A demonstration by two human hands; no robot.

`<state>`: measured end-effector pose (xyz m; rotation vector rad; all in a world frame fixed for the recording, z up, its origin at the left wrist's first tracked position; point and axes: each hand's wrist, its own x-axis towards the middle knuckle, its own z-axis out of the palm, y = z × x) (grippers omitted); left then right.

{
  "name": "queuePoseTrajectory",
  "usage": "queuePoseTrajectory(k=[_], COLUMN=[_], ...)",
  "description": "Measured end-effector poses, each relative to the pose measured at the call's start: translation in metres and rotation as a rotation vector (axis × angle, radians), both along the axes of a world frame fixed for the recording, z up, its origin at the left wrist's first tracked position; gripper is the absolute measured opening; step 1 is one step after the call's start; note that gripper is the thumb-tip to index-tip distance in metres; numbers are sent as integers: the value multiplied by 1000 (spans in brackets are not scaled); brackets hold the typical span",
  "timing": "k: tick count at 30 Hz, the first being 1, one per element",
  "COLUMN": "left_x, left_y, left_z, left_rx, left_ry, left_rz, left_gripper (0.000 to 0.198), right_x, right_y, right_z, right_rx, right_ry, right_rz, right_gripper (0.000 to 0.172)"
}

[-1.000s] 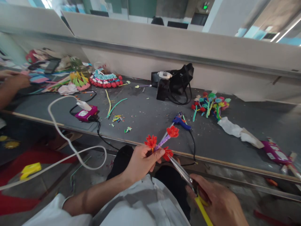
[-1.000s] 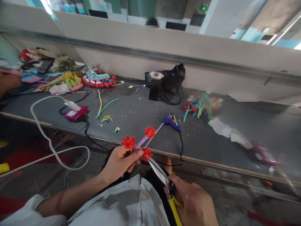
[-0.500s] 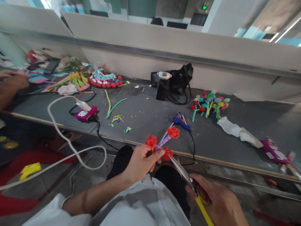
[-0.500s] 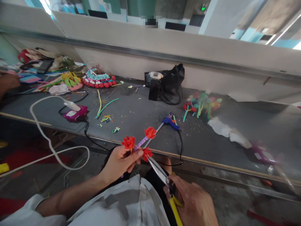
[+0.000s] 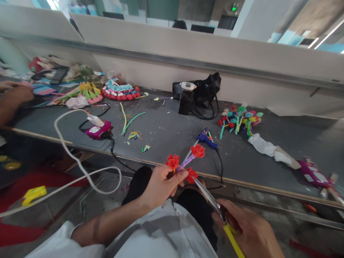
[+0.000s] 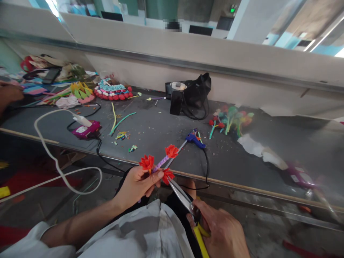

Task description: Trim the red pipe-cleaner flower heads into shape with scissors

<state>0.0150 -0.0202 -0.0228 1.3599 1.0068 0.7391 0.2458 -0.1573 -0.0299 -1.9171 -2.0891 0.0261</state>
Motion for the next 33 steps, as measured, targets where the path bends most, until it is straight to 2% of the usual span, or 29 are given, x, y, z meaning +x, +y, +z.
queuePoseTrajectory(k=[7, 18, 25, 29, 33], left_x=[0, 1, -1, 0, 1], left_y=[-1, -1, -1, -1, -1], left_z=[2, 4, 1, 3, 5], left_rx=[-3, -6, 10, 2, -11], left_ry=[-14, 3, 4, 6, -8], left_rz=[-12, 20, 18, 21, 25], left_gripper=[44, 46, 47, 47, 46], right_x=[5, 6, 7, 5, 4], right_y=[3, 3, 3, 2, 0], right_z=[-1, 0, -1, 1, 1], right_rx=[31, 46, 25, -20, -39], right_ry=[-8, -14, -19, -31, -29], right_rz=[68, 96, 93, 39, 50], right_gripper=[32, 26, 32, 35, 34])
